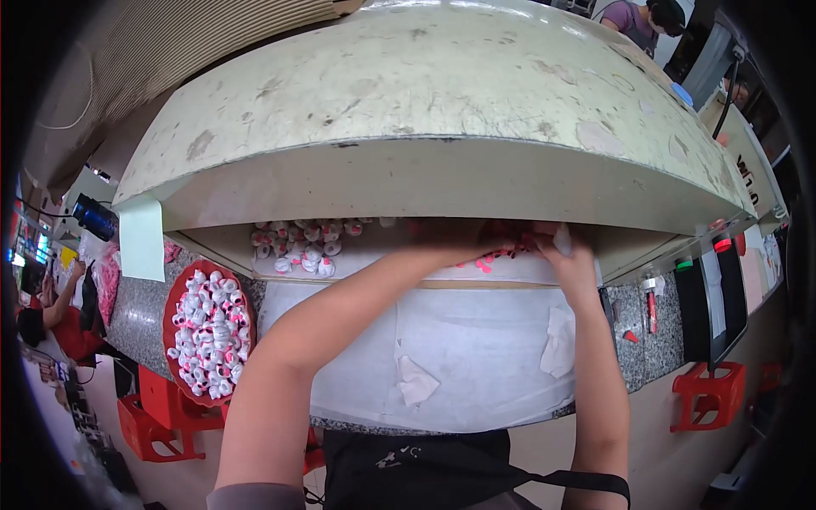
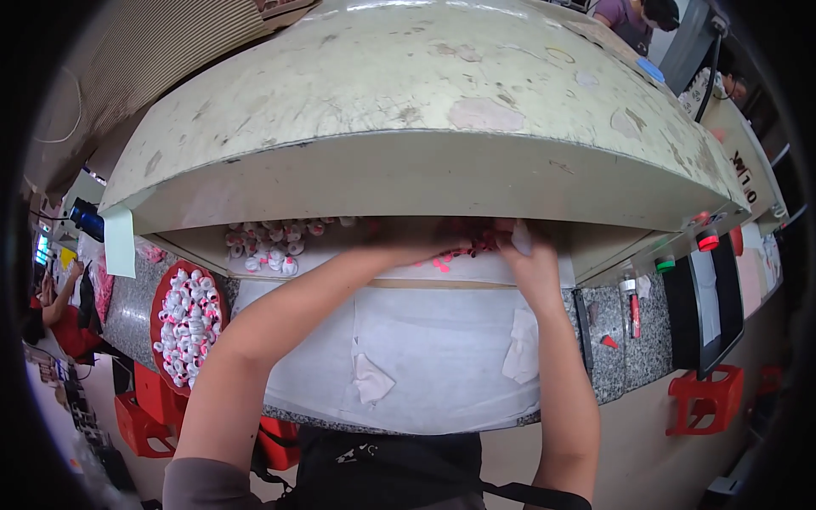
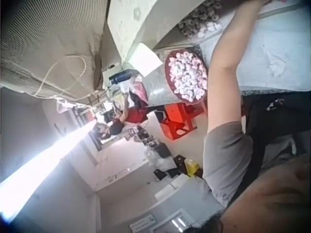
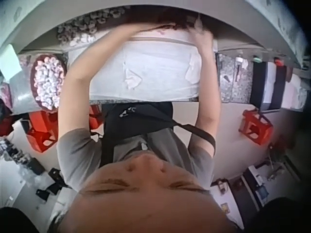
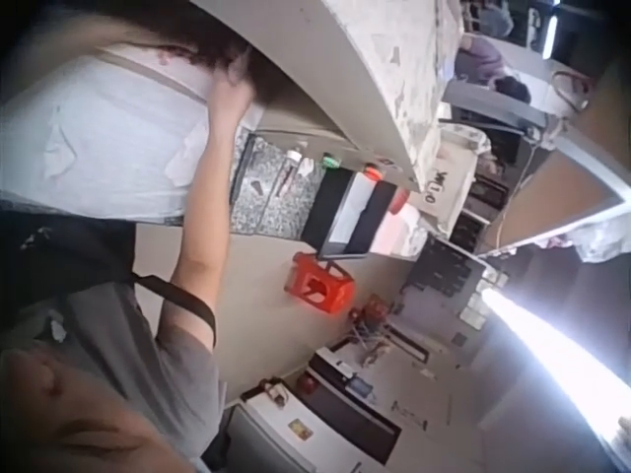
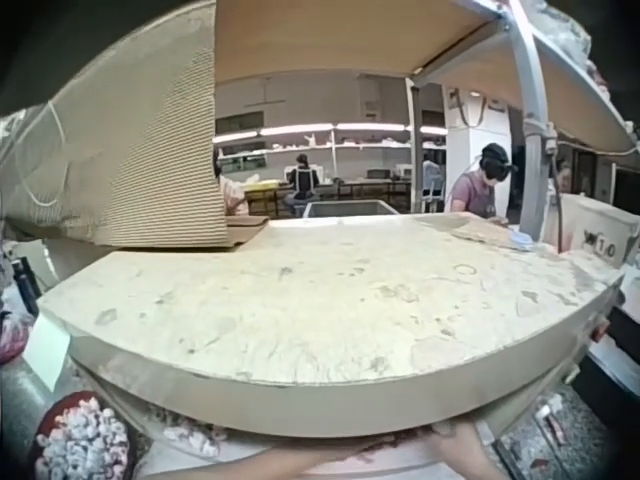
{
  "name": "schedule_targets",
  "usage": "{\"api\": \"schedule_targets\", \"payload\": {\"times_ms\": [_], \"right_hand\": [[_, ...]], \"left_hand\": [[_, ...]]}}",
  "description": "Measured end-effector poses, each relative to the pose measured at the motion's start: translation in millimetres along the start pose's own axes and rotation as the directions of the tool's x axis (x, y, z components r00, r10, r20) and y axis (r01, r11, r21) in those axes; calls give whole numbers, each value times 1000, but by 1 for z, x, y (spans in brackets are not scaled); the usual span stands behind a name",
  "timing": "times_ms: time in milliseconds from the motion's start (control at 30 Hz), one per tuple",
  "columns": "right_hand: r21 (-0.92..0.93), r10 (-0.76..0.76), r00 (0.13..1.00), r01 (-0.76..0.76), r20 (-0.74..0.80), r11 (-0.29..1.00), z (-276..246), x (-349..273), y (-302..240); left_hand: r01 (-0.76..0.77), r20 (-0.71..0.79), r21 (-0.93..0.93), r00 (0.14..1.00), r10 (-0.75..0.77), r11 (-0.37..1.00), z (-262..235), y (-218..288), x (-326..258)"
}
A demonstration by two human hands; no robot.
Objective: Applying adhesive to plastic caps and attaching them to small white containers at a production workbench.
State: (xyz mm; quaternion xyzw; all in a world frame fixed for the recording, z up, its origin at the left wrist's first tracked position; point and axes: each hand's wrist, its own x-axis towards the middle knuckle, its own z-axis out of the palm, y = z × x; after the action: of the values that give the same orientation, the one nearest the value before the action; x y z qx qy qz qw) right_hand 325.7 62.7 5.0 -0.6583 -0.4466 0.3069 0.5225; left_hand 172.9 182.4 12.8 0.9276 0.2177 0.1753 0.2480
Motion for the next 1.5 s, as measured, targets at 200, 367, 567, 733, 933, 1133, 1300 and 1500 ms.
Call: {"api": "schedule_targets", "payload": {"times_ms": [200, 367, 567, 733, 933, 1133, 1300, 1500], "right_hand": [[-83, 32, 981, -16, 189, 996, 22, -9, -7], [-135, -134, 991, 135, 16, 982, 16, -4, -10], [39, -74, 992, 71, 103, 997, 44, -29, -25], [224, -54, 998, 42, 44, 974, 48, -68, -50], [227, 27, 999, -31, 20, 973, 51, -122, -53], [184, -69, 998, 68, -1, 981, 62, -153, -52], [418, -6, 998, -20, 59, 908, 55, -169, -40], [357, -91, 993, 60, 71, 932, 66, -169, -60]], "left_hand": [[39, -110, -78, 993, -48, 996, -18, -25, 27], [46, -165, -80, 985, -59, 996, -19, -5, -11], [112, -297, 231, 954, -40, 966, 28, -10, -40], [138, -337, 207, 940, -62, 969, 9, -8, -31], [179, -625, 363, 775, 96, 915, -31, -76, -28], [98, -648, 432, 725, 233, 897, -23, -72, -22], [57, -506, 298, 856, 107, 953, -33, -54, -37], [80, -517, 595, 800, 305, 800, -33, -45, -46]]}}
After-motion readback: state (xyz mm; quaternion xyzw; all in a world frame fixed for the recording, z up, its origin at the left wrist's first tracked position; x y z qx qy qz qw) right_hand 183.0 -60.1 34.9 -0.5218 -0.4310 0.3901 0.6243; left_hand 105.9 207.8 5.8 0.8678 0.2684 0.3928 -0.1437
